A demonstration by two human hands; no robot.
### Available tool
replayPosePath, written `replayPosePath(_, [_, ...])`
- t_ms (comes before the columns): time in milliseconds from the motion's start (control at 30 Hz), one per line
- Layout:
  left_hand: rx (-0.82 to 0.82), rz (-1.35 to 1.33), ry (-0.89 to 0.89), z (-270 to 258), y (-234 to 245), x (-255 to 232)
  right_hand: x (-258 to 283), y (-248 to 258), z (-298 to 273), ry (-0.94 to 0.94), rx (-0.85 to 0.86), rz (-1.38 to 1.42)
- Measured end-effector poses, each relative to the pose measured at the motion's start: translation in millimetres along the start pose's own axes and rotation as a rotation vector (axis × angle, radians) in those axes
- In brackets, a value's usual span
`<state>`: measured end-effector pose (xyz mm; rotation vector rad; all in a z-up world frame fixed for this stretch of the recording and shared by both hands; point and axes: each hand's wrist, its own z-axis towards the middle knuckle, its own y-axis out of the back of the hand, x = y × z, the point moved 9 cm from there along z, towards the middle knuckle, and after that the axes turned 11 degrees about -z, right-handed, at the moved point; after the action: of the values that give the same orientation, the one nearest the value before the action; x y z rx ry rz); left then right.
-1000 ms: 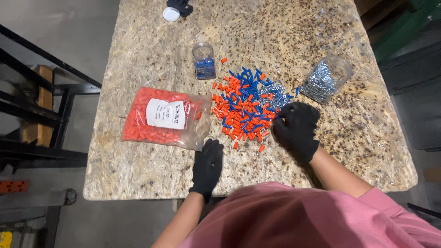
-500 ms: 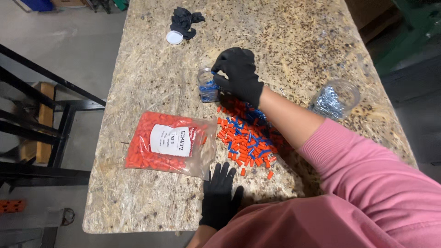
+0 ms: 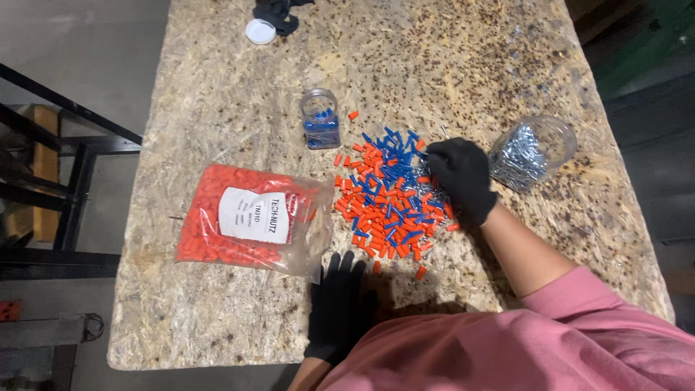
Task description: The person sorts small blue and orange plastic connectors and metal screws on a stone-patterned table, picking individual pieces from a pile and placing them into clear plastic containers.
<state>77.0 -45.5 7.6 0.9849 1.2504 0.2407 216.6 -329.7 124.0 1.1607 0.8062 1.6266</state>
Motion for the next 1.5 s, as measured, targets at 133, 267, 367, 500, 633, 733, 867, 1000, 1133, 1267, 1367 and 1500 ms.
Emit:
replayPosePath(133, [-0.192,0.129,-0.247,-4,25,-32,-87,-32,-18,-0.001,0.395,-0.213])
replayPosePath(267, [-0.220,0.090,-0.263,-2,35,-42,-53,-18,-10,0.248,0.406,-0.696])
replayPosePath(367, [-0.107,0.087,-0.166,8,36,-41,-53,-24,-11,0.295,0.452,-0.764])
replayPosePath(500, [-0.143,0.092,-0.203,4,31,-35,-59,-42,-14,0.402,0.561,-0.928])
replayPosePath(633, [-0.165,0.121,-0.218,1,30,-34,-70,-65,-16,0.522,0.675,-1.095])
replayPosePath(733, [-0.185,0.074,-0.218,2,32,-32,-81,-80,-22,0.595,0.756,-1.203])
replayPosePath(867, [-0.182,0.090,-0.229,2,28,-30,-80,-81,-16,0.652,0.644,-1.232])
replayPosePath(1000, [-0.146,0.088,-0.205,4,29,-31,-57,-48,23,0.553,0.544,-1.167])
replayPosePath(1133, [-0.139,0.078,-0.188,4,27,-28,19,13,84,0.543,0.072,-0.418])
replayPosePath(1267, [-0.160,0.104,-0.206,5,33,-35,94,10,123,0.635,-0.164,-0.058])
replayPosePath(1367, [-0.157,0.124,-0.224,6,40,-43,129,-29,146,0.643,-0.085,-0.088])
replayPosePath(1500, [-0.122,0.080,-0.173,7,36,-36,125,-62,170,0.590,-0.101,-0.182])
